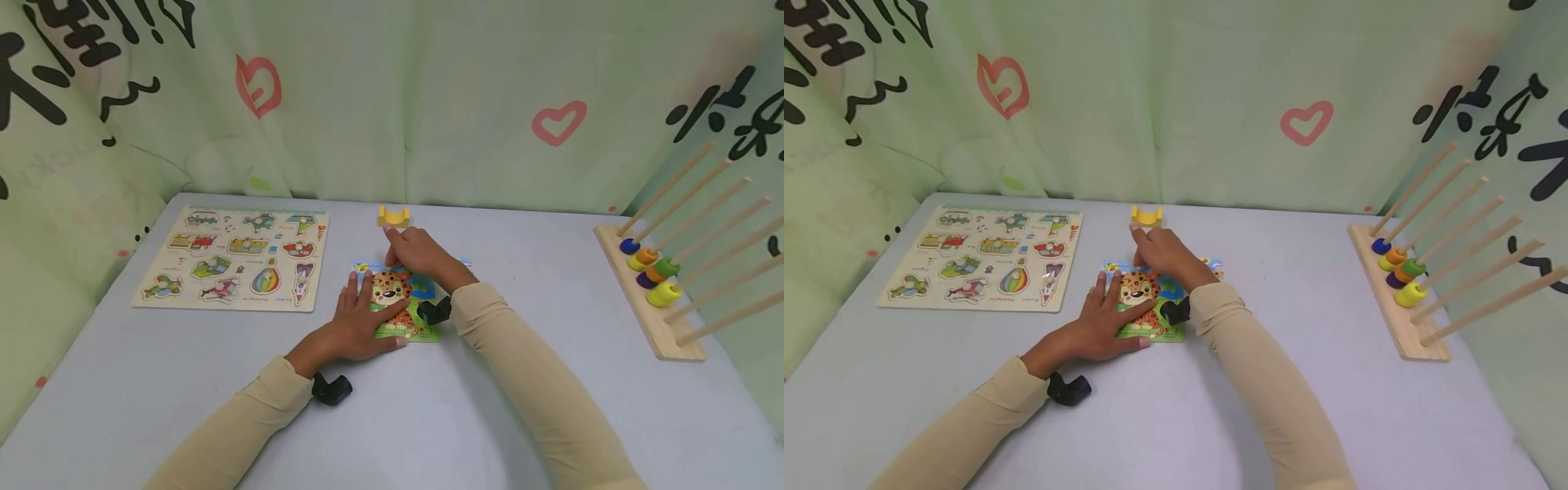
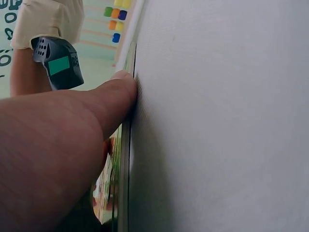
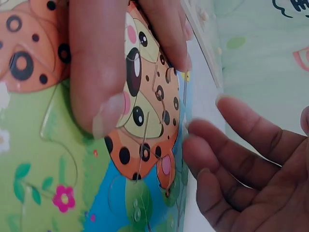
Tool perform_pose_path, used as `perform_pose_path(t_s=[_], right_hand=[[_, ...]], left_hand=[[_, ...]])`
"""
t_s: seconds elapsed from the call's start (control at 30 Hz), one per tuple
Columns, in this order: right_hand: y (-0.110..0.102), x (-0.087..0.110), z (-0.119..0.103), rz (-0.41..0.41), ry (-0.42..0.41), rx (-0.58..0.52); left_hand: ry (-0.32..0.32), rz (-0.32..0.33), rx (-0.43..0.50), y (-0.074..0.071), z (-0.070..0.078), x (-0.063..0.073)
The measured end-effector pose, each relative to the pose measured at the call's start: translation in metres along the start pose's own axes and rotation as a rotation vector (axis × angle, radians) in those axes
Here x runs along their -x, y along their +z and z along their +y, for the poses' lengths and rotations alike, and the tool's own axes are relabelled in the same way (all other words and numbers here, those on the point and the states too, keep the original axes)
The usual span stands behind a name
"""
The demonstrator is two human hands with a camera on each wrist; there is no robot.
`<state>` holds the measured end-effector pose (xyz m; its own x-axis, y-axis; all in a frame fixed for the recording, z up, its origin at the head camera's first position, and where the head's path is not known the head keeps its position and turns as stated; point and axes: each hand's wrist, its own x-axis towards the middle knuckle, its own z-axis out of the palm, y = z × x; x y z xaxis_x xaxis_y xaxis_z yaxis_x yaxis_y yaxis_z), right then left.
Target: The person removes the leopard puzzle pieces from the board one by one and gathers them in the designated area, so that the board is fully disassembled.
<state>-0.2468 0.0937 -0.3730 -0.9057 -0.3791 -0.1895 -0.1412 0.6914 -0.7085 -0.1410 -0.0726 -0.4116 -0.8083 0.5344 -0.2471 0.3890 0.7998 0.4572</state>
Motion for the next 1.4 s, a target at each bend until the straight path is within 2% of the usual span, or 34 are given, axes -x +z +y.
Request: perform_pose_path(t_s=[0.13,0.3,0.47,0.8,1.17,1.4], right_hand=[[0.001,0.002,-0.002,0.004,0.004,0.012],[0.001,0.003,-0.007,0.035,-0.003,0.094],[0.001,0.003,-0.011,0.027,0.001,0.127],[0.004,0.001,-0.012,0.017,0.006,0.097],[0.002,0.003,-0.010,-0.084,-0.040,0.095],[-0.003,0.003,-0.005,-0.162,-0.031,0.084]], left_hand=[[0.006,0.002,-0.002,0.000,0.001,0.000],[0.008,0.010,-0.004,-0.001,0.001,0.000],[0.003,0.010,-0.008,-0.001,0.000,0.001],[0.014,0.022,-0.002,0.001,0.000,0.001],[0.022,0.022,-0.005,0.000,0.000,0.001],[0.008,0.018,-0.025,0.000,0.000,0.000]])
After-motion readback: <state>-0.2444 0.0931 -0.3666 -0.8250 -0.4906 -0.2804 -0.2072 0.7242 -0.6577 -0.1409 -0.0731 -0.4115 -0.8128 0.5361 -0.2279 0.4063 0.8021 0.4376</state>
